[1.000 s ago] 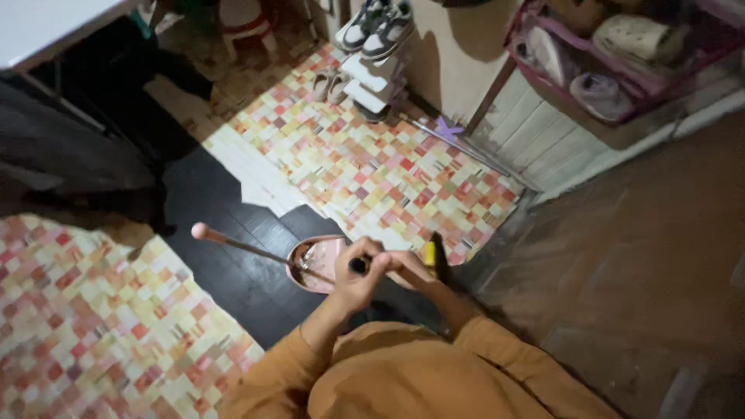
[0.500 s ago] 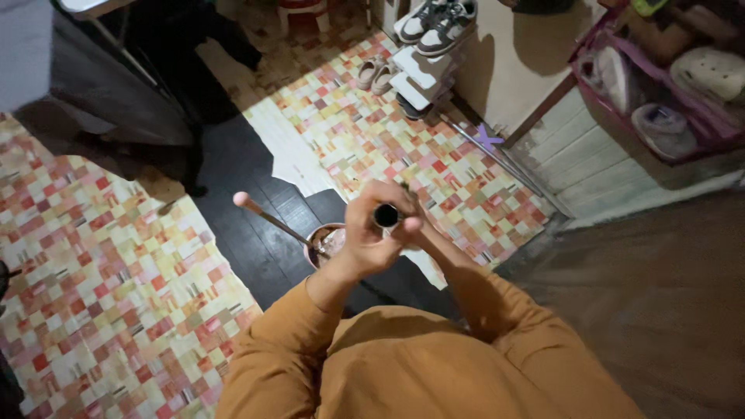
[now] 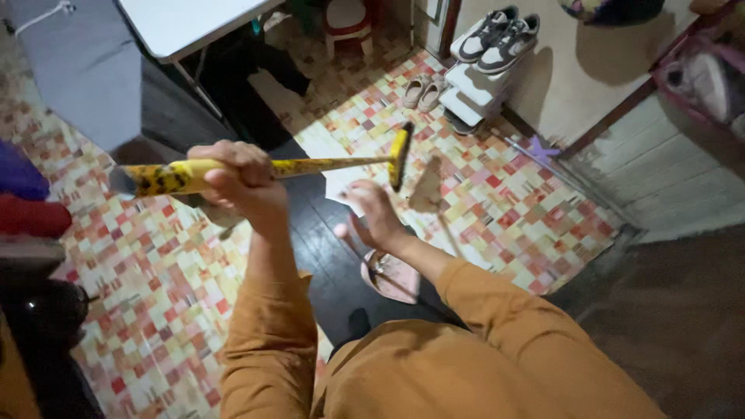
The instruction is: The person assembles a broom by hand, attaching a yellow patterned handle to a yellow and black broom head while standing near a shoe rack.
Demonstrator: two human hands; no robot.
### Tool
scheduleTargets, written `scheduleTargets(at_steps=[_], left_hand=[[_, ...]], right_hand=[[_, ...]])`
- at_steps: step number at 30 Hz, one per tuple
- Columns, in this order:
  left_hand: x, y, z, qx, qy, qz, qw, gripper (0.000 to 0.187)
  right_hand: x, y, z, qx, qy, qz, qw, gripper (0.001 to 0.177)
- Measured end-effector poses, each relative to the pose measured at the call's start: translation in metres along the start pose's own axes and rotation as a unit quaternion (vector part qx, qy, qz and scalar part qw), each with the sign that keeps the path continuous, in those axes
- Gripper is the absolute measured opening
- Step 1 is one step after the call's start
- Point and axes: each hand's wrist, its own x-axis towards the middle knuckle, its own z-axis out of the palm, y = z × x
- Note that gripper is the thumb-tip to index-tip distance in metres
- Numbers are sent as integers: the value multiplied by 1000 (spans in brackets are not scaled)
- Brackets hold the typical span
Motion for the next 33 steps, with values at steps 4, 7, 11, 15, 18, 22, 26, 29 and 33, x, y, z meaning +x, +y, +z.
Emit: scheduleTargets(at_steps=[4, 7, 11, 15, 18, 22, 26, 29, 33], left_hand=[[29, 5, -62, -12, -56, -35, 998, 50], [34, 1, -93, 9, -88, -39, 995, 50], [31, -24, -128, 4, -111, -87, 990, 49], [14, -57, -141, 49, -136, -104, 984, 45], [-3, -72, -141, 90, -174, -116, 974, 44], [-17, -93, -135, 71, -184, -133, 971, 43], [-39, -106, -115, 21, -175, -172, 969, 42], [-53, -112, -94, -10, -166, -189, 968, 40], [-69, -114, -66, 5, -158, -169, 973, 37]], right_hand=[[5, 24, 76, -80, -176, -86, 977, 53], [-17, 48, 108, -106, -334, 12, 937, 43], [-59, 77, 107, -145, -368, 168, 903, 28], [-76, 85, 67, -143, -317, 266, 899, 17], [-85, 84, 27, -160, -236, 328, 901, 9], [-107, 68, -49, -55, -84, 357, 929, 6], [-123, 65, -109, -187, -63, 514, 834, 12], [-153, 65, -151, -186, 74, 534, 821, 14], [-203, 90, -200, -123, 205, 603, 761, 21]])
